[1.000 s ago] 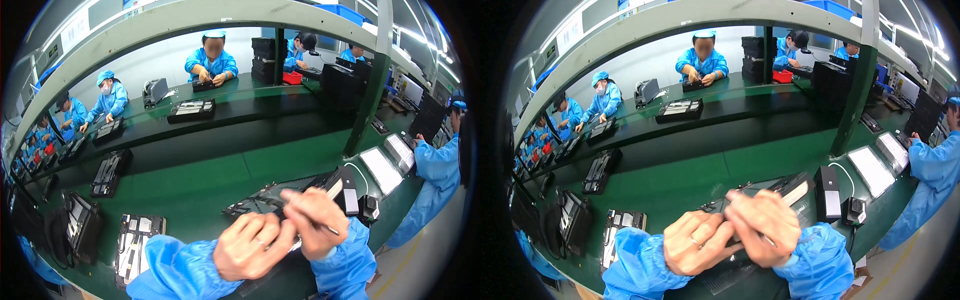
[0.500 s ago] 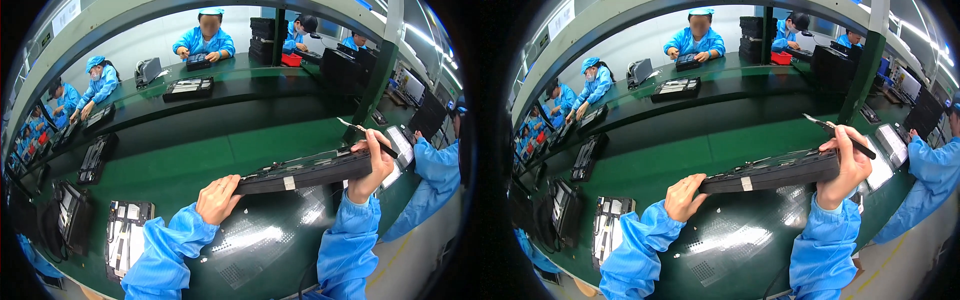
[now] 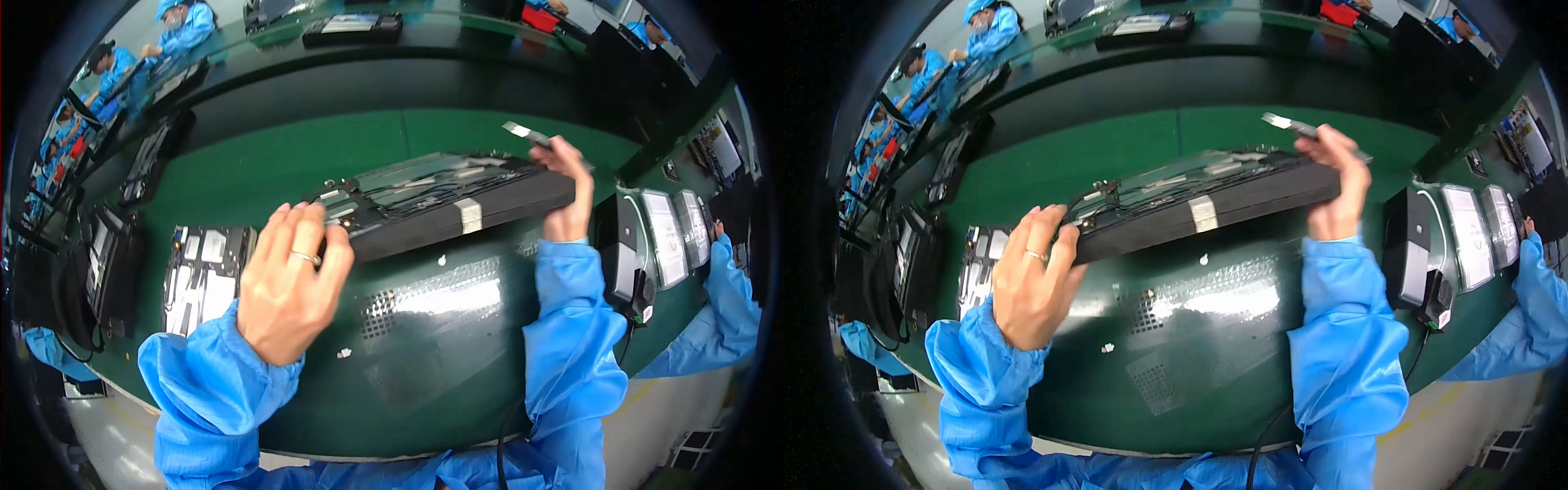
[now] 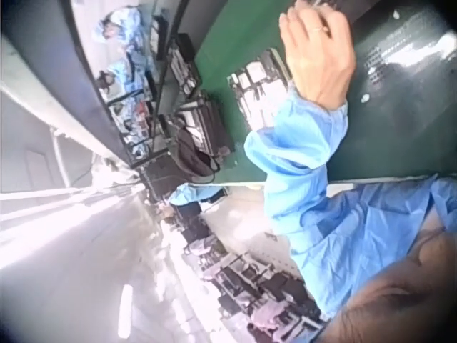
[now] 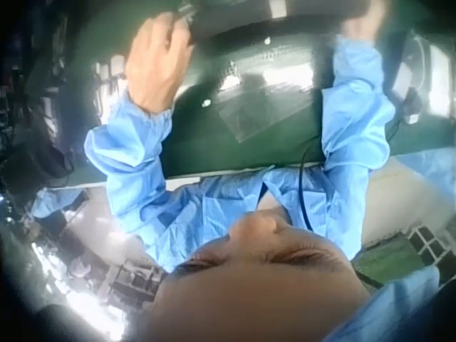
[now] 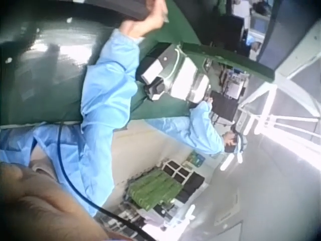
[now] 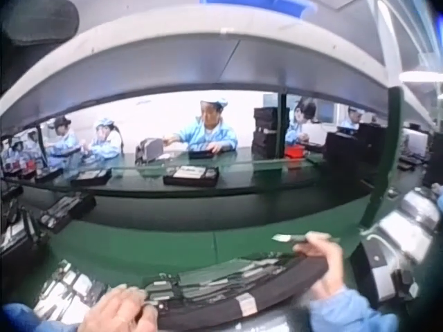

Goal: The person repeatedly takes tablet frames from a conveyor, uses tweezers to peel small adhesive pads from a sheet and apply them onto the frames, and places the assembled frames back onto the conveyor.

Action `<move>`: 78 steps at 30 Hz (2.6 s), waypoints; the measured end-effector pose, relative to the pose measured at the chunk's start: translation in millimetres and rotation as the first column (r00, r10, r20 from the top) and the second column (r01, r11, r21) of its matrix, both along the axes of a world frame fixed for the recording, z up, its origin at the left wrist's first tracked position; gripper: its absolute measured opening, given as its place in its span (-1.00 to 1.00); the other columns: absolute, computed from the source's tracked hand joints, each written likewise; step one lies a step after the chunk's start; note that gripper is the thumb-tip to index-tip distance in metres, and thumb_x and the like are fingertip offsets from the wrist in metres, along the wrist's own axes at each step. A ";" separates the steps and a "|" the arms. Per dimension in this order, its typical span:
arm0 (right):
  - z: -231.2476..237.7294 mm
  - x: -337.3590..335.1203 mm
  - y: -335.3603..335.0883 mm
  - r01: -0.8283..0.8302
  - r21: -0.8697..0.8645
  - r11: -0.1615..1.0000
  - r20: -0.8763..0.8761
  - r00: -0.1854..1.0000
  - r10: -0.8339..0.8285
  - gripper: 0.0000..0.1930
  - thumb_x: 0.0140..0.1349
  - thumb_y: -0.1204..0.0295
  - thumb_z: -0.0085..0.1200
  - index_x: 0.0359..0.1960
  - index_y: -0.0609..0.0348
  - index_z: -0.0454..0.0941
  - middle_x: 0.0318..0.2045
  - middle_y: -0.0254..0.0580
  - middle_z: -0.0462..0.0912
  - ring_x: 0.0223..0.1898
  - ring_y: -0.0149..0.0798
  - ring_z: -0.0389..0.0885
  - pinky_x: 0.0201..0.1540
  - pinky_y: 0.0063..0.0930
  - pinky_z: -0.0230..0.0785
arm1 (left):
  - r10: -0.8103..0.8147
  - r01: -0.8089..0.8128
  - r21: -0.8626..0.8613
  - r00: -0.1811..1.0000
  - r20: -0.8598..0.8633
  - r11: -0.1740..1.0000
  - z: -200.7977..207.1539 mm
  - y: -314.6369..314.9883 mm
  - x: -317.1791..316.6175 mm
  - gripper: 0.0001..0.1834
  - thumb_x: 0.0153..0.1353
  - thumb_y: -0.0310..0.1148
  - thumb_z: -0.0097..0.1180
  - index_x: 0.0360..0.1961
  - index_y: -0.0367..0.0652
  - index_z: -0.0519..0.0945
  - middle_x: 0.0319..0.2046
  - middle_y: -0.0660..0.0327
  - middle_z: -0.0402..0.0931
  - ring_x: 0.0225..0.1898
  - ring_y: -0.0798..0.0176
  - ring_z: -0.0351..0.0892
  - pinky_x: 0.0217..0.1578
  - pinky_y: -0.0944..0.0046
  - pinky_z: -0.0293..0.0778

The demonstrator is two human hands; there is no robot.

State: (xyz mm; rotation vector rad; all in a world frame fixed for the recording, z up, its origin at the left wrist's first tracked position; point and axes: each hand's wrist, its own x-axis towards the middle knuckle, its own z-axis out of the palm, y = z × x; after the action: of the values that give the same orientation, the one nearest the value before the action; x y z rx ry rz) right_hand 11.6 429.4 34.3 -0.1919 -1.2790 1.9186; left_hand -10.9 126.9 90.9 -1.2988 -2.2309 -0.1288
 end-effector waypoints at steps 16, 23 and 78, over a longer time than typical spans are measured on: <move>2.3 135.4 -112.2 -0.628 0.447 0.636 0.499 0.766 0.405 -0.90 -0.13 0.69 0.12 -0.52 0.45 0.49 -0.49 -0.01 0.57 -0.47 -0.16 0.55 -0.28 -0.35 0.39 | -0.173 0.151 0.134 0.969 0.174 0.979 -91.7 21.7 70.7 -0.80 -0.08 -0.40 0.03 -0.40 -0.26 0.40 -0.11 -0.08 0.32 -0.10 -0.14 0.36 -0.10 -0.25 0.28; -3.8 133.6 -118.4 -0.640 0.428 0.638 0.534 0.749 0.394 -0.91 -0.11 0.66 0.11 -0.51 0.42 0.51 -0.49 -0.06 0.58 -0.46 -0.18 0.54 -0.24 -0.38 0.38 | -0.138 0.126 0.088 0.979 0.153 0.988 -93.3 20.6 75.1 -0.79 -0.08 -0.38 0.02 -0.40 -0.26 0.42 -0.11 -0.09 0.31 -0.10 -0.16 0.36 -0.12 -0.28 0.28; 69.9 57.6 -124.4 -0.275 0.165 0.947 0.034 0.961 0.273 -0.91 -0.16 0.73 0.06 -0.53 0.49 0.51 -0.58 -0.01 0.53 -0.52 -0.20 0.53 -0.35 -0.31 0.45 | -0.105 -0.019 0.290 0.908 0.405 0.957 12.8 -25.9 45.7 -0.50 -0.31 -0.55 0.26 -0.23 -0.41 0.40 -0.31 0.01 0.41 -0.38 0.09 0.47 -0.41 0.29 0.45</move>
State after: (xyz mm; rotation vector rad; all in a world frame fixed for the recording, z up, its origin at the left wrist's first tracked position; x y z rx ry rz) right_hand 69.2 305.1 104.2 0.0675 -1.5336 2.0270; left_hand 34.8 101.0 103.7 -1.2446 -2.4097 -0.7886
